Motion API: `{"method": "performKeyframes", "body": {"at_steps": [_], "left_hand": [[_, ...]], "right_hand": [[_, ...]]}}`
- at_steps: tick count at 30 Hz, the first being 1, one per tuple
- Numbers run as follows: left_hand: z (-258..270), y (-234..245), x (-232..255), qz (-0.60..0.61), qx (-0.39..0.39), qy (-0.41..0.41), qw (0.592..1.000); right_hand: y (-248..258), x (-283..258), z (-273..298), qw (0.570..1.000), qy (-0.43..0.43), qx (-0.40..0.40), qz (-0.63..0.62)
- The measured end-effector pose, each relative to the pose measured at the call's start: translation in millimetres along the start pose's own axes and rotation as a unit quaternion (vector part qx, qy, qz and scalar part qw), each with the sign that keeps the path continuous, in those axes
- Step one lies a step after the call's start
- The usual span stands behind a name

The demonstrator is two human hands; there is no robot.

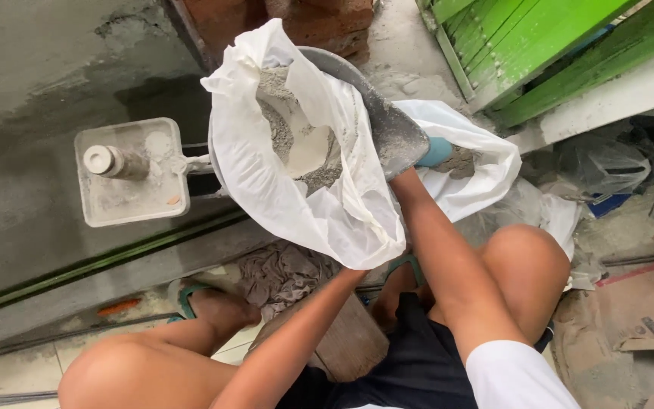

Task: A person is sitting on a low crate, using a blue scoop to transfer grey powder from a bucket into a plastic bag.

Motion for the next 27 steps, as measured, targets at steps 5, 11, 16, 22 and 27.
{"method": "performKeyframes", "body": {"at_steps": [5,11,16,22,27], "left_hand": [[1,2,-5,-0.035,0.018,-0.034,0.999],[-83,-105,92,-0.064,0.049,-0.085,0.993],[-81,-123,104,-0.098,0.065,-0.134,0.984],[-69,-126,126,-0.128,0.098,-0.174,0.971],[-78,-126,165,-0.142,0.148,-0.21,0.956]], "right_hand": [[-1,2,4,0.998,0.026,0.038,0.047],[25,17,2,0.987,0.051,0.099,0.113],[33,36,15,0.976,0.063,0.142,0.154],[103,95,26,0.957,0.008,0.254,0.138],[160,123,65,0.974,-0.063,0.205,-0.069]]}}
Point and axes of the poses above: each hand's wrist, its own z-axis away from the middle knuckle, its own y-axis out of the back of the hand, x = y × z, the point moved 5 cm from there along -z, towards the middle knuckle
